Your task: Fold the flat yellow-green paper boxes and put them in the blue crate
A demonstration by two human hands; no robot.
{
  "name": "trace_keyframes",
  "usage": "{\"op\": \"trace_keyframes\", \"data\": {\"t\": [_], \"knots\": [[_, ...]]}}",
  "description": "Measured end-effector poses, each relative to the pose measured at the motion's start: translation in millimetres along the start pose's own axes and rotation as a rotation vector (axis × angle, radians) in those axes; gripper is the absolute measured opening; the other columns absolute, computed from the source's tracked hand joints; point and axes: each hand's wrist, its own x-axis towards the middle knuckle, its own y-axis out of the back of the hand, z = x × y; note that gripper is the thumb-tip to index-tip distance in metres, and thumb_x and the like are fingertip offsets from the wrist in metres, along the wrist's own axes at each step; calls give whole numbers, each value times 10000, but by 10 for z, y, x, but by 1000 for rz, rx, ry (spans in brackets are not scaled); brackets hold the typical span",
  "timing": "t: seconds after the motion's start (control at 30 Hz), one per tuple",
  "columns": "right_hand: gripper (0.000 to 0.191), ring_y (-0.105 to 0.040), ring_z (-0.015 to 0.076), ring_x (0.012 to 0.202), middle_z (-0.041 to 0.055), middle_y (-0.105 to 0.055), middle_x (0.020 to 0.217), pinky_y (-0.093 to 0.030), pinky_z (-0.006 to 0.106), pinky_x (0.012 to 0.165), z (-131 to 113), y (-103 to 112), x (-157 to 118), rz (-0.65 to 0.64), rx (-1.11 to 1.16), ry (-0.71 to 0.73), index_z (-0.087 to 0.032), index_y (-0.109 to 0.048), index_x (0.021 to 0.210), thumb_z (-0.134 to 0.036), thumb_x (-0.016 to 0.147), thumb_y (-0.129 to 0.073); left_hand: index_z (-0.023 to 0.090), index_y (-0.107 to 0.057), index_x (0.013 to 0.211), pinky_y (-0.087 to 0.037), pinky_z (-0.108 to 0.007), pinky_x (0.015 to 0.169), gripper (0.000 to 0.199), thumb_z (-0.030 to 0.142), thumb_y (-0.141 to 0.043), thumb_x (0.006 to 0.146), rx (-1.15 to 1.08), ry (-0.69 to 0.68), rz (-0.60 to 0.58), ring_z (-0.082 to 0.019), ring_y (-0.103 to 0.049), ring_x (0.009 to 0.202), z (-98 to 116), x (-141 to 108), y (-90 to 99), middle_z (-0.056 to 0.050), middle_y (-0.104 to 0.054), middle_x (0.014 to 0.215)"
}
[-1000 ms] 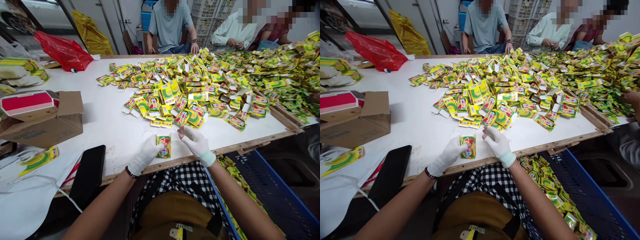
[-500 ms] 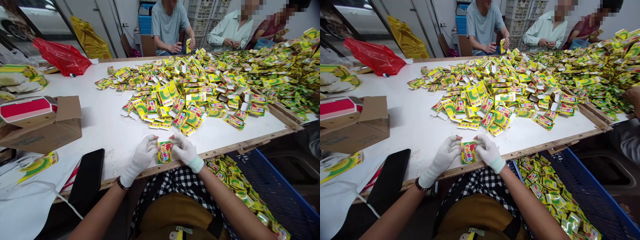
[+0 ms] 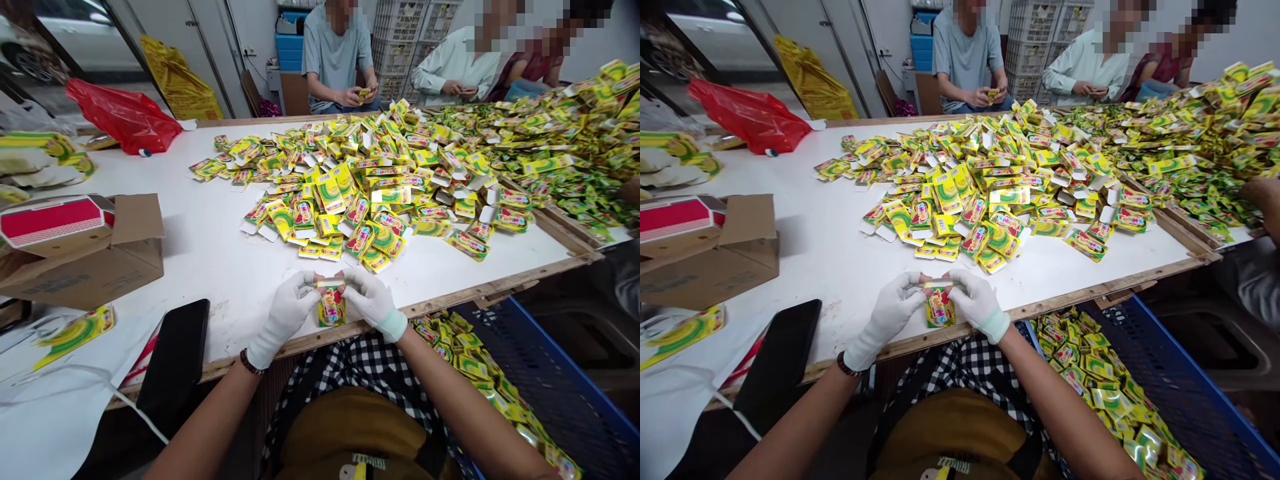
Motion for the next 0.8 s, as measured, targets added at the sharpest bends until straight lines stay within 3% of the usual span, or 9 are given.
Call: {"op": "trace_keyframes", "data": {"t": [0.07,0.2,0.47,0.53,0.7,0.8], "knots": [[163,-644,169,818,42,-699,904,-522,292,765,-29,39,-11,25,-109,88,-184,-671,975,-267,881,-567,134,-620,940,-556,-315,784,254,288,-660,742,46,-47,28,-175,-664,838,-18,-12,-7,-56,-679,928],[213,-641,157,777,34,-712,853,-499,267,709,-163,104,-3,-36,-174,193,-199,-709,924,-292,932,-517,139,-669,895,-557,-310,797,213,321,-628,793,112,-114,9,-180,-666,852,47,-52,-6,-61,-715,910],[133,-575,128,662,6,-662,737,-438,231,610,-285,106,46,-125,-304,194,-188,-702,824,-220,873,-583,109,-669,976,-569,-290,753,286,330,-654,795,86,-13,-45,-187,-677,848,141,-130,40,-80,-733,945],[142,-589,136,683,17,-669,762,-455,242,636,-276,110,30,-138,-332,221,-191,-709,863,-204,880,-568,116,-679,972,-570,-301,772,259,320,-627,822,131,-72,-32,-190,-678,857,105,-156,62,-81,-733,950],[196,-648,176,869,72,-699,976,-509,290,791,-297,178,-31,-204,-324,299,-192,-703,1019,-209,905,-544,164,-688,1078,-558,-296,839,248,215,-592,855,344,-392,-77,-177,-682,911,32,-284,114,-73,-733,1008],[174,-652,159,794,48,-707,876,-511,269,733,-356,212,-10,-251,-310,239,-187,-715,954,-217,907,-550,163,-694,1065,-569,-280,809,232,208,-600,858,341,-418,-50,-171,-690,883,49,-334,85,-79,-735,1008]]}}
